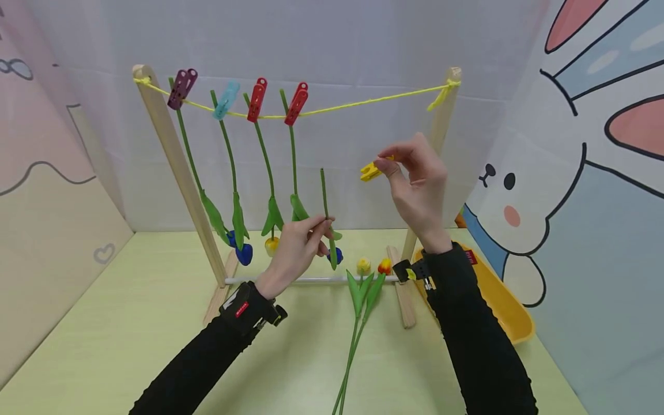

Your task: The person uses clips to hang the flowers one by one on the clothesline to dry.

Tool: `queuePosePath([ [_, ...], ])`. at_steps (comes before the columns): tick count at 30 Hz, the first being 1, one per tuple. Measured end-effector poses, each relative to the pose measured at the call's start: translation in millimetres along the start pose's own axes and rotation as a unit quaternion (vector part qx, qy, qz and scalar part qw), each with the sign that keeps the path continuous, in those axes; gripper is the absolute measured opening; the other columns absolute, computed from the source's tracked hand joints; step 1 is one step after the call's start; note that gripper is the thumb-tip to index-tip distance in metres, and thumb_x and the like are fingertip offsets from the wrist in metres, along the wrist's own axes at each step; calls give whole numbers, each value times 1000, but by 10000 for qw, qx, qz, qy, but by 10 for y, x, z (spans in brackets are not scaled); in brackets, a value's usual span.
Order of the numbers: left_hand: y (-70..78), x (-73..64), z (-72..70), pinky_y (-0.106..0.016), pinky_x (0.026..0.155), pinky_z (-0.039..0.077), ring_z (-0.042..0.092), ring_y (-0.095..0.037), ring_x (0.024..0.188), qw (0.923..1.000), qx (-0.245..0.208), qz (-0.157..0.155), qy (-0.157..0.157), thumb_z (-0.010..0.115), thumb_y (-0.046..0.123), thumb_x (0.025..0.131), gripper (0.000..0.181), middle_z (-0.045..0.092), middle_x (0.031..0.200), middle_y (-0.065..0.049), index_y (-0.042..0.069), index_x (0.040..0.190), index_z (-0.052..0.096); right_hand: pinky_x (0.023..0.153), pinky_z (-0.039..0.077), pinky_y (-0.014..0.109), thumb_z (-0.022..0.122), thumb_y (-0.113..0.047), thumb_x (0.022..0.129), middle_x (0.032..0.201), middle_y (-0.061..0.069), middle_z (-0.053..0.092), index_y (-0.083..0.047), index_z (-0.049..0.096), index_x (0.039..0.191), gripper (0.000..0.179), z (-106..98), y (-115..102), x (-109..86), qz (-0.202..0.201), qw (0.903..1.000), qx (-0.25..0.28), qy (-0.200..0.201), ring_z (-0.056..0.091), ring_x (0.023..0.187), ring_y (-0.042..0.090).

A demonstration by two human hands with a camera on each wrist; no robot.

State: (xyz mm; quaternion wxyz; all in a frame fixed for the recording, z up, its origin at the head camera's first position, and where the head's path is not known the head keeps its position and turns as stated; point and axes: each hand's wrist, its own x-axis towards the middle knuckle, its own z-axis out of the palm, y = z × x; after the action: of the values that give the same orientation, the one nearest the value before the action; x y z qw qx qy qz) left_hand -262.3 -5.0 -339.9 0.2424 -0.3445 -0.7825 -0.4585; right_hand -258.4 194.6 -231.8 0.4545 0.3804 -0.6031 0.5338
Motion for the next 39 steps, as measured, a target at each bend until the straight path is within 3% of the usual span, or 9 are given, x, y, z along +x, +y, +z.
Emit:
queuePosePath([
  [5,57,168,-67,-24,44,50,59,-10,48,9999,28,-110,21,50,7,100,19,66,71,-14,1,92,66,78,54,20,63,31,71,78,13,54,20,58,82,16,80,-21,212,-372,9993,-14,59,62,78,16],
  [12,126,374,-136,-23,44,50,54,-4,44,9996,237,-74,157,48,12,101,23,66,68,-11,2,87,64,78,53,18,65,32,67,74,30,50,21,58,79,19,207,11,390,-943,9948,-352,147,57,81,14],
  [17,181,482,-186,-22,45,51,54,-6,43,9995,190,-181,158,48,13,101,23,64,68,-12,2,90,64,79,54,20,67,28,69,77,28,55,20,58,82,18,262,-2,490,-909,9947,-449,197,62,78,16],
  [27,252,600,-269,-24,43,50,54,-8,41,9990,179,-366,160,47,15,102,23,64,68,-14,3,89,62,80,52,17,68,23,73,77,29,54,19,58,84,15,359,-31,712,-1058,9917,-721,-133,60,79,8],
  [30,261,617,-281,-24,42,49,53,-7,41,9987,231,-430,133,47,16,102,24,64,67,-13,3,90,63,79,52,16,69,20,75,77,26,55,19,59,84,13,380,-22,761,-1032,9914,-779,-186,60,78,6],
  [35,266,638,-295,-22,41,50,53,-7,40,9983,254,-518,124,47,17,102,24,63,66,-12,3,89,63,76,50,15,70,15,77,78,4,54,17,62,84,10,414,-6,826,-1043,9903,-852,-348,58,78,5],
  [37,271,643,-300,-22,41,49,53,-7,40,9981,258,-552,113,47,17,102,25,63,65,-12,4,86,61,75,49,14,69,13,79,78,3,54,16,62,85,10,422,-1,849,-1079,9889,-929,-417,57,77,4],
  [39,275,647,-304,-23,40,49,53,-7,39,9979,255,-585,96,47,18,102,26,63,65,-12,4,84,60,75,49,13,69,12,80,76,10,55,17,62,85,10,428,1,872,-1114,9877,-1004,-451,57,76,3],
])
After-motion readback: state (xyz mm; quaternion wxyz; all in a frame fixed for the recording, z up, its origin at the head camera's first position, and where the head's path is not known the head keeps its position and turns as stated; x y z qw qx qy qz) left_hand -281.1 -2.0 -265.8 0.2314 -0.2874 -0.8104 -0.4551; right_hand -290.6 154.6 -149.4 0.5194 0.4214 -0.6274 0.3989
